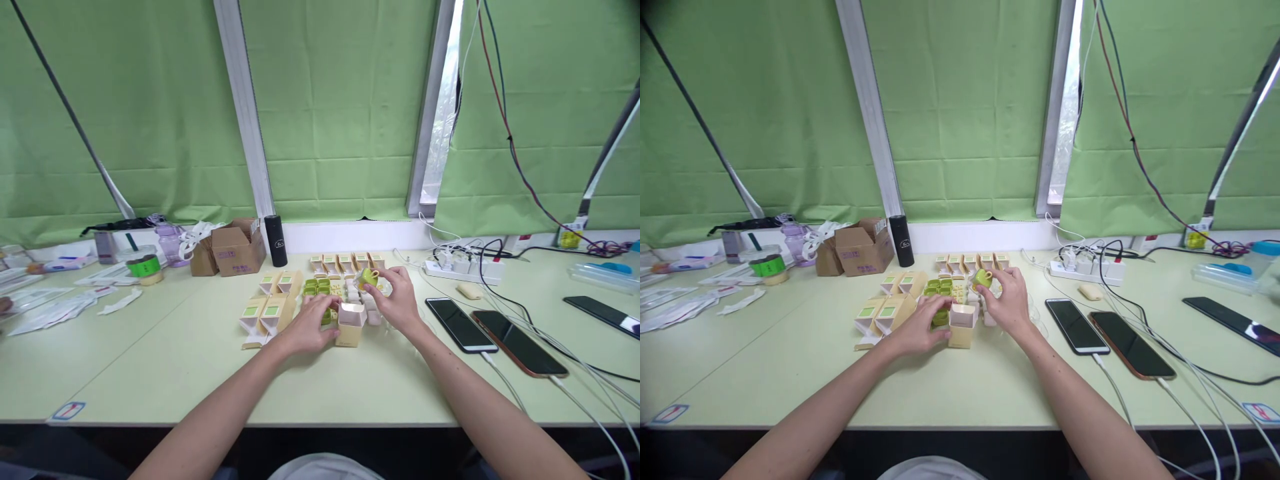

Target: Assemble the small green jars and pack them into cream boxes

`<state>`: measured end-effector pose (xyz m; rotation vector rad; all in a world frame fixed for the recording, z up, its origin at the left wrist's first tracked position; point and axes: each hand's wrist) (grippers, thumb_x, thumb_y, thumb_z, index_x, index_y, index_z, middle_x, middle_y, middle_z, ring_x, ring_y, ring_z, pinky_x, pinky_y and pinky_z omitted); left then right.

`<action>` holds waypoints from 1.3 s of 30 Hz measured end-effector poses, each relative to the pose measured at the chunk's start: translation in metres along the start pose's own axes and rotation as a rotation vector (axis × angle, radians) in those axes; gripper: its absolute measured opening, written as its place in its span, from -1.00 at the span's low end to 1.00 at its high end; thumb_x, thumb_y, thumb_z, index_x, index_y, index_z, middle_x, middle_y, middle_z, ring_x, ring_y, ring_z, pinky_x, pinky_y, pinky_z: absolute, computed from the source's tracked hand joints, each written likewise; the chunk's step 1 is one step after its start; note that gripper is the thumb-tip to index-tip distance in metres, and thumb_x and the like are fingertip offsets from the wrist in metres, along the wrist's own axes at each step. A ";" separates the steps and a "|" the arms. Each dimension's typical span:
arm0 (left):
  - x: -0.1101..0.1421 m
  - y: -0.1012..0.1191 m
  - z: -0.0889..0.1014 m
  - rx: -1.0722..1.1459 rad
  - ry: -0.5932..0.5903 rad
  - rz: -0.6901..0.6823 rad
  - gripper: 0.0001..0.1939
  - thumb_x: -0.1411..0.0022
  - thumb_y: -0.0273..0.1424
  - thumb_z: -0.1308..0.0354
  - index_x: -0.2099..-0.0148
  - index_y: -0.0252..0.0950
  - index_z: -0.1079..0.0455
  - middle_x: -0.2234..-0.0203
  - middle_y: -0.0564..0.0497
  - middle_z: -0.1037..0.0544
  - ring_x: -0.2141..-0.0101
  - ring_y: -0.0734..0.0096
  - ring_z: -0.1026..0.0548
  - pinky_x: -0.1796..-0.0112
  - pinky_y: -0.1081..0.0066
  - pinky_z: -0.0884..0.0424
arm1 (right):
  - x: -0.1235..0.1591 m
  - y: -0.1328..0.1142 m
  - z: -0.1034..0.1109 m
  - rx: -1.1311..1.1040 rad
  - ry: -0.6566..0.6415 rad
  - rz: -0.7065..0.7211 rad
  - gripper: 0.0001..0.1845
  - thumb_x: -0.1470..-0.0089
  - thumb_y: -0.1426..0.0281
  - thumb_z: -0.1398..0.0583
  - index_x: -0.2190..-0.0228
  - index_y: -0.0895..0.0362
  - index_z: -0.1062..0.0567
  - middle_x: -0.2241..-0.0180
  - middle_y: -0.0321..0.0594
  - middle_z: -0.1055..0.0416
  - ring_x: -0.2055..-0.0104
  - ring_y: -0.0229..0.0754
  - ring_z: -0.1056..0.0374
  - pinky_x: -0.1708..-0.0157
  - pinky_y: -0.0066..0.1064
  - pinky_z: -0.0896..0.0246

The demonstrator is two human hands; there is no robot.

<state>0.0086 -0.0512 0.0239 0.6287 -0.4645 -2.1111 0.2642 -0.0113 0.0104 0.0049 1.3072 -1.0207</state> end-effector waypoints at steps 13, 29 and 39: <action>-0.003 -0.010 0.011 0.279 -0.008 -0.327 -0.70 -0.37 -0.14 -0.27 -0.03 -0.17 -0.46 -0.21 -0.18 -0.32 -0.29 -0.04 -0.30 -0.30 0.02 -0.28 | 0.001 -0.001 0.001 -0.028 0.022 -0.003 -0.55 -0.17 0.06 -0.35 0.05 0.11 -0.66 0.21 -0.02 -0.55 0.05 0.14 -0.36 0.03 0.01 -0.37; -0.002 -0.013 0.009 0.235 -0.007 -0.303 -0.74 -0.40 -0.13 -0.24 0.02 -0.08 -0.68 -0.31 -0.12 -0.39 -0.28 -0.02 -0.37 -0.29 -0.02 -0.32 | 0.001 -0.003 0.001 -0.039 0.036 0.027 -0.57 -0.15 0.10 -0.36 0.05 0.09 -0.66 0.21 -0.03 -0.55 0.06 0.14 -0.36 0.04 0.01 -0.39; -0.009 -0.007 -0.006 0.298 0.178 -0.070 -0.67 -0.47 -0.16 -0.12 -0.07 -0.20 -0.59 -0.11 -0.18 -0.59 -0.17 0.04 -0.49 -0.19 0.08 -0.40 | 0.001 -0.007 0.003 -0.101 0.093 0.002 -0.57 -0.16 0.06 -0.35 0.08 0.08 -0.66 0.22 -0.06 -0.54 0.08 0.11 -0.38 0.04 0.00 -0.38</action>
Point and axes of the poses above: each hand's wrist, its own x-axis away from the middle knuckle, its own z-axis out of the back of the hand, y = z × x
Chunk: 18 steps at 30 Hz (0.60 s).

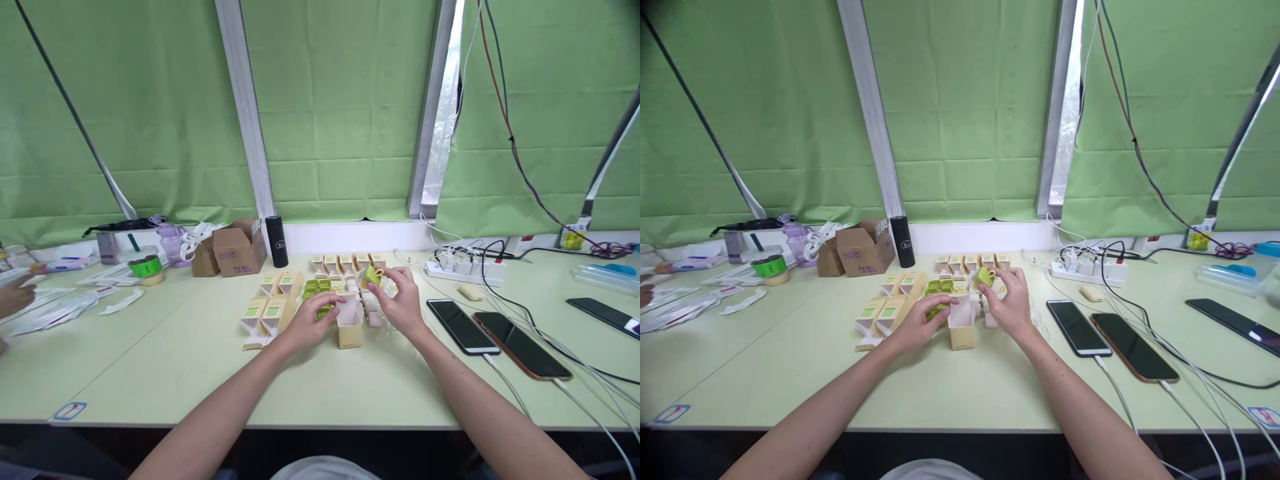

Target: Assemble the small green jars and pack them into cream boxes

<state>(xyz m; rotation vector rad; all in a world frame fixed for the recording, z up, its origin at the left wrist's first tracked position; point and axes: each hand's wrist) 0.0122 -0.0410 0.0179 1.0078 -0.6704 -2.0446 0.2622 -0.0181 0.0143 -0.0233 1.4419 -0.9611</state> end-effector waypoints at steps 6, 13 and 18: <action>-0.003 -0.007 0.000 0.124 0.019 0.026 -0.62 -0.36 -0.30 -0.23 -0.18 -0.24 -0.47 -0.08 -0.18 -0.58 -0.07 0.10 -0.52 -0.13 0.11 -0.44 | -0.001 -0.002 0.002 -0.087 0.034 -0.060 -0.55 -0.17 0.02 -0.35 0.06 0.07 -0.64 0.15 -0.06 -0.55 0.09 0.05 -0.41 0.05 -0.04 -0.39; -0.004 -0.013 0.002 0.185 -0.018 0.009 -0.48 -0.24 -0.46 -0.20 -0.25 -0.22 -0.38 -0.14 -0.17 -0.53 -0.02 0.16 -0.52 -0.14 0.09 -0.42 | 0.001 -0.011 0.002 -0.260 -0.073 -0.074 -0.56 -0.21 0.07 -0.32 0.00 0.05 -0.62 0.02 -0.04 -0.59 0.16 -0.04 -0.47 0.27 -0.21 -0.45; -0.003 -0.013 0.002 0.193 -0.061 0.039 -0.39 -0.18 -0.52 -0.18 -0.30 -0.22 -0.31 -0.21 -0.20 -0.47 -0.05 0.13 -0.51 -0.13 0.07 -0.43 | 0.008 -0.018 -0.002 -0.343 -0.191 -0.096 -0.59 -0.21 0.14 -0.34 -0.02 0.04 -0.62 0.03 -0.07 -0.62 0.12 -0.03 -0.53 0.35 -0.30 -0.47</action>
Point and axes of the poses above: each hand's wrist, its own x-axis away from the middle knuckle, its own z-axis out of the back of the hand, y = z × x
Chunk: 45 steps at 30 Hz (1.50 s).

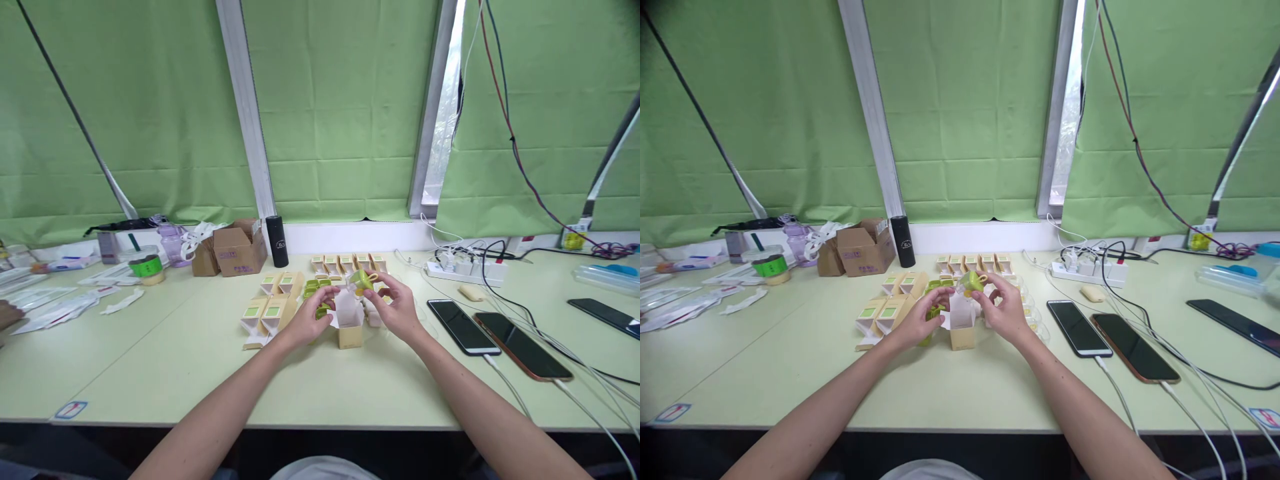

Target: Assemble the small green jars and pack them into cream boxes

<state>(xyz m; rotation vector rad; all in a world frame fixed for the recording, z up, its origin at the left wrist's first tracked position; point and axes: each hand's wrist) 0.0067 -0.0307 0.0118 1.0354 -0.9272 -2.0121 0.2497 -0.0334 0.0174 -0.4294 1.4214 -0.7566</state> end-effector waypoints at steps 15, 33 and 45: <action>0.000 -0.002 0.001 -0.045 -0.016 -0.036 -0.37 -0.23 -0.55 -0.15 -0.33 -0.21 -0.26 -0.12 -0.16 -0.52 -0.12 0.13 -0.50 -0.21 0.05 -0.39 | 0.001 0.004 0.002 0.164 -0.251 0.085 -0.63 -0.28 0.16 -0.27 -0.05 0.02 -0.58 -0.05 -0.08 -0.61 0.32 -0.13 -0.53 0.44 -0.30 -0.42; 0.003 -0.009 0.005 -0.067 -0.023 0.021 -0.29 -0.22 -0.51 -0.22 -0.40 -0.13 -0.26 -0.31 -0.19 -0.41 -0.28 -0.01 -0.42 -0.28 -0.06 -0.33 | 0.003 0.004 0.007 0.351 -0.422 0.160 -0.65 -0.28 0.24 -0.24 -0.07 0.01 -0.55 0.08 -0.15 -0.64 0.38 -0.15 -0.54 0.38 -0.32 -0.38; 0.002 -0.007 0.004 -0.103 -0.015 0.021 -0.28 -0.20 -0.52 -0.20 -0.40 -0.17 -0.27 -0.26 -0.21 -0.45 -0.25 0.00 -0.44 -0.28 -0.06 -0.33 | 0.007 -0.006 0.005 0.420 -0.521 0.126 -0.76 -0.21 0.29 -0.26 0.08 0.02 -0.43 0.30 -0.29 -0.53 0.36 -0.13 -0.42 0.31 -0.32 -0.26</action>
Point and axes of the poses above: each hand's wrist, its own x-axis away from the middle knuckle, its own z-axis out of the back of the hand, y = z × x
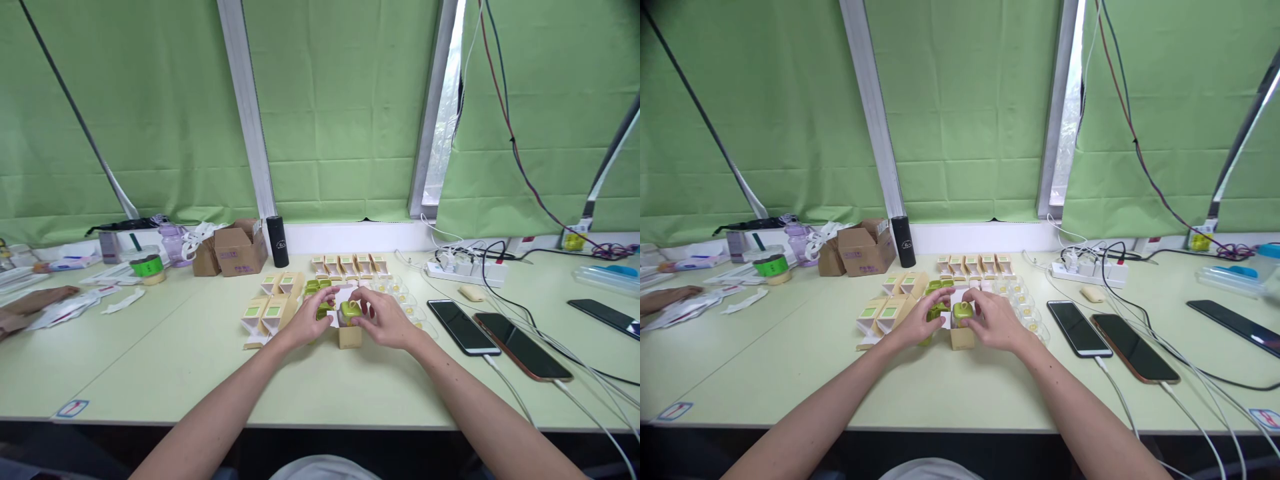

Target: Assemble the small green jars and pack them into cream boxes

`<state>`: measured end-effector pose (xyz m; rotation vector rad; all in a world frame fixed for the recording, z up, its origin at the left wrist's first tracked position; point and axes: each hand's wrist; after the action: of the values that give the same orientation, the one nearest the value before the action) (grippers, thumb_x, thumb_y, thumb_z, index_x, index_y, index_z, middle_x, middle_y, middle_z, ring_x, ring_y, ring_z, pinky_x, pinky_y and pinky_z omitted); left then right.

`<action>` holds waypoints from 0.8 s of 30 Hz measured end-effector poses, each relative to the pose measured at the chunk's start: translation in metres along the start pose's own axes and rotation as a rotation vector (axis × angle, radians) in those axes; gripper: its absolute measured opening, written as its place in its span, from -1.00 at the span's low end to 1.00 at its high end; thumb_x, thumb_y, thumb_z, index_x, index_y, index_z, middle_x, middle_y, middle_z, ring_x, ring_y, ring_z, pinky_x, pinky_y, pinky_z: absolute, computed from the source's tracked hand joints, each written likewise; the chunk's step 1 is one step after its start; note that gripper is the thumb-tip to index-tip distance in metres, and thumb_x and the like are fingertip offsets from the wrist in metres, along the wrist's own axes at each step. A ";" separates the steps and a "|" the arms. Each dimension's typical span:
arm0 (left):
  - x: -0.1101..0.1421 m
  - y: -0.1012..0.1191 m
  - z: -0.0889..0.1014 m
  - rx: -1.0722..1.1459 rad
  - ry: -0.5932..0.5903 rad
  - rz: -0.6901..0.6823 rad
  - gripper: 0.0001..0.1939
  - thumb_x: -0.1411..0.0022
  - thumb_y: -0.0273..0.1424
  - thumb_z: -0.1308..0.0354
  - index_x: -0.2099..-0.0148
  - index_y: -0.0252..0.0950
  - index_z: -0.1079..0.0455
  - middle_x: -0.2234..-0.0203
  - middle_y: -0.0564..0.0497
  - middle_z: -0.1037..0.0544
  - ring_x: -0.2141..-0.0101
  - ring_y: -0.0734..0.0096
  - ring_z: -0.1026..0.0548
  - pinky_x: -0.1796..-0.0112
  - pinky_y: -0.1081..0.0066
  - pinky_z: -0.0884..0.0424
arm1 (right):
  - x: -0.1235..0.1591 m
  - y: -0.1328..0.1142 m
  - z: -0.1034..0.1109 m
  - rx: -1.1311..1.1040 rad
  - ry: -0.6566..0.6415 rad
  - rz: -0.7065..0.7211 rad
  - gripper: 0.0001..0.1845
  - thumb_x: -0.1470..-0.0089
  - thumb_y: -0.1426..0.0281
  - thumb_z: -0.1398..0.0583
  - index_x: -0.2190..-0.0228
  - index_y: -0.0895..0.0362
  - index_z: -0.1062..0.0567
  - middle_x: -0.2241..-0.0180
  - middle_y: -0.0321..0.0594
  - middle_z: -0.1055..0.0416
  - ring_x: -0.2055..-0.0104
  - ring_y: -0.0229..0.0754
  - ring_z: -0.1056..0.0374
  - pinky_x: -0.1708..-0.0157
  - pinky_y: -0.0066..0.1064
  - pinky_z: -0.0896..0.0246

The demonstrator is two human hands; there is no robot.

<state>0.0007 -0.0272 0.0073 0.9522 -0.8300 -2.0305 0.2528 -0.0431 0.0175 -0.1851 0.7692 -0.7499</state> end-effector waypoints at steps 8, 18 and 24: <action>0.000 -0.004 0.000 -0.007 0.009 -0.017 -0.28 -0.19 -0.52 -0.20 -0.40 -0.17 -0.29 -0.25 -0.21 -0.47 -0.22 0.00 -0.47 -0.28 -0.08 -0.31 | 0.002 -0.001 -0.003 0.046 -0.031 0.061 -0.82 -0.26 0.28 -0.22 0.12 0.04 -0.40 0.24 -0.21 -0.48 0.32 -0.11 -0.34 0.32 -0.34 -0.16; 0.000 -0.005 0.000 -0.008 0.011 -0.012 -0.27 -0.20 -0.53 -0.18 -0.41 -0.17 -0.28 -0.25 -0.20 -0.48 -0.24 0.00 -0.45 -0.29 -0.05 -0.30 | -0.001 0.001 -0.010 0.006 0.006 0.026 -0.87 -0.41 0.40 -0.07 0.20 0.04 -0.41 0.28 -0.22 -0.46 0.25 -0.11 -0.34 0.25 -0.33 -0.13; 0.000 -0.006 0.001 0.025 0.011 -0.016 -0.27 -0.18 -0.52 -0.20 -0.40 -0.15 -0.30 -0.32 -0.18 -0.43 -0.25 -0.02 -0.45 -0.29 -0.05 -0.30 | -0.002 0.003 -0.017 -0.053 0.021 0.026 -0.91 -0.31 0.48 -0.16 0.24 0.04 -0.41 0.17 -0.21 -0.46 0.20 -0.13 -0.35 0.26 -0.34 -0.16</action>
<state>-0.0016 -0.0234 0.0029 0.9862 -0.8467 -2.0309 0.2420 -0.0374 0.0051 -0.2152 0.8106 -0.7084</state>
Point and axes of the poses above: each hand's wrist, its own x-axis away from the middle knuckle, its own z-axis out of the back of the hand, y = z × x
